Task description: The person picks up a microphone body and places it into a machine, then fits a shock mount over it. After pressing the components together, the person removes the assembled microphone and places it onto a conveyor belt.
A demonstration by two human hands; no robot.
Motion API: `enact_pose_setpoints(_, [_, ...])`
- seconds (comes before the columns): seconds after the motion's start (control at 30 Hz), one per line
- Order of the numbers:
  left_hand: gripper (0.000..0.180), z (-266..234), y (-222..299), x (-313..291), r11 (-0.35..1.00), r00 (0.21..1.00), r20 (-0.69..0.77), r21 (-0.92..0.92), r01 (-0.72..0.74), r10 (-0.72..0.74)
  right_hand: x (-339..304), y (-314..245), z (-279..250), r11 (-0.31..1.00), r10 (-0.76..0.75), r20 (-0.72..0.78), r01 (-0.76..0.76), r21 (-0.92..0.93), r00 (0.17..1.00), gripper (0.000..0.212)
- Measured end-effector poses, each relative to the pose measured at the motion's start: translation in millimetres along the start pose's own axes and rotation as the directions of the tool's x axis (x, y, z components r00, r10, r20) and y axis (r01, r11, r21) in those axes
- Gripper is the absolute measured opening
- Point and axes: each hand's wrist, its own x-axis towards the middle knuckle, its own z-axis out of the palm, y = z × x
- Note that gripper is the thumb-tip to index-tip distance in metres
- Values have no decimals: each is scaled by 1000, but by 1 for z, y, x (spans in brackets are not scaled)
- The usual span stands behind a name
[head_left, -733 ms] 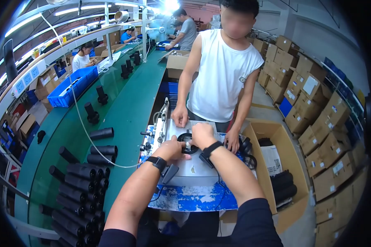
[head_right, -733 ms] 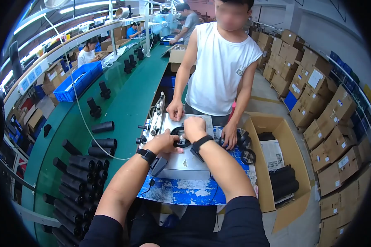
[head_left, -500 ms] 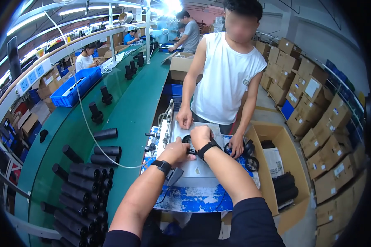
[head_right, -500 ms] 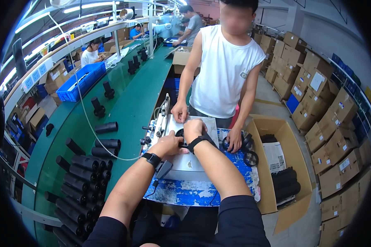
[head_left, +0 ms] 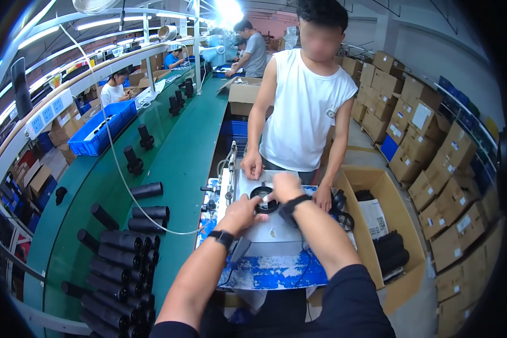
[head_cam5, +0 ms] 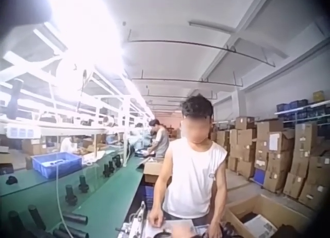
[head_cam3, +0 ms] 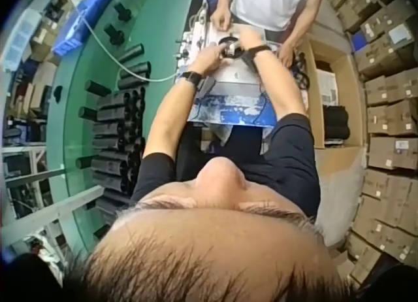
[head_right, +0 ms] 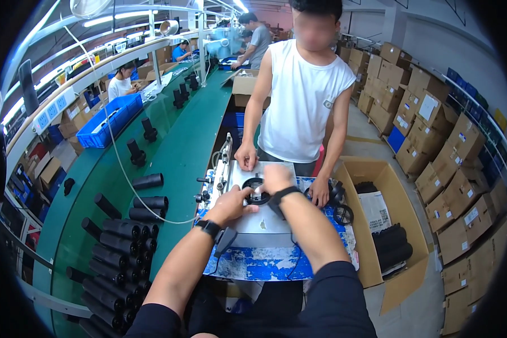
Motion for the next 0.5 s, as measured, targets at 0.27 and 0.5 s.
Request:
enact_pose_setpoints(0.27, [59,41,69,-142,422,999,-22,-906,-38,43,-111,34,-4,-133,206,-209,239,962,956,31])
enact_pose_setpoints(0.5, [67,56,55,-156,191,989,3,-981,31,-145,-166,-45,-7,-738,317,129,159,656,940,24])
